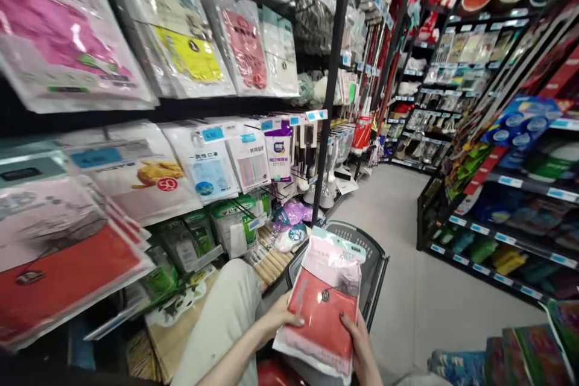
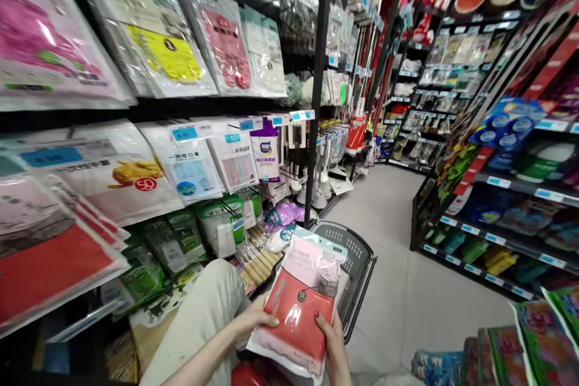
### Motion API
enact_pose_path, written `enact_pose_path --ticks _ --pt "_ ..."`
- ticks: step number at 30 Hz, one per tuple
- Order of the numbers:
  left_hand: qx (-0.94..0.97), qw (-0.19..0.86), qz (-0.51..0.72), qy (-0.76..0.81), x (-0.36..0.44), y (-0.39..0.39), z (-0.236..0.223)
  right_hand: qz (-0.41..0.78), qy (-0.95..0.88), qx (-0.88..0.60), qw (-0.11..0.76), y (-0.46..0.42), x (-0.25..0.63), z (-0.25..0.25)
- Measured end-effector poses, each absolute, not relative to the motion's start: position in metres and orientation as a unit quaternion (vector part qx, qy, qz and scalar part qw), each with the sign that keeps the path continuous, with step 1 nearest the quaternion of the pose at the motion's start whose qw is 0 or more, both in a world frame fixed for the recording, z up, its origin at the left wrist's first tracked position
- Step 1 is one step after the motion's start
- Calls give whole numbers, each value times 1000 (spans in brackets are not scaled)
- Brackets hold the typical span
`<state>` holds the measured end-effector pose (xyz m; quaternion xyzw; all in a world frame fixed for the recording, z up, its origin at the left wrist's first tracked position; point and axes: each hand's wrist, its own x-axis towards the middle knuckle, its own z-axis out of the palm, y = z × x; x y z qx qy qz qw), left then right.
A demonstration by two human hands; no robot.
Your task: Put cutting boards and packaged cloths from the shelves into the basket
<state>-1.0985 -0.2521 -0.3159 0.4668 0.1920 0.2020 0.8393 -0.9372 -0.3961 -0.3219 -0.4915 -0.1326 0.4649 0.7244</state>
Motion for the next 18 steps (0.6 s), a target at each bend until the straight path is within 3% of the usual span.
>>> enact_pose_path --ticks 9,15,18 --pt "517 789 241 228 -1108 -234 -344 467 -158 -520 698 -366 -940 -306" --pt "717 544 263 346 -1110 -237 -346 359 -207 -614 672 -343 -947 -317" --pt "640 643 260 332 -1110 -238 -344 298 -330 -619 648 -333 -968 -314"
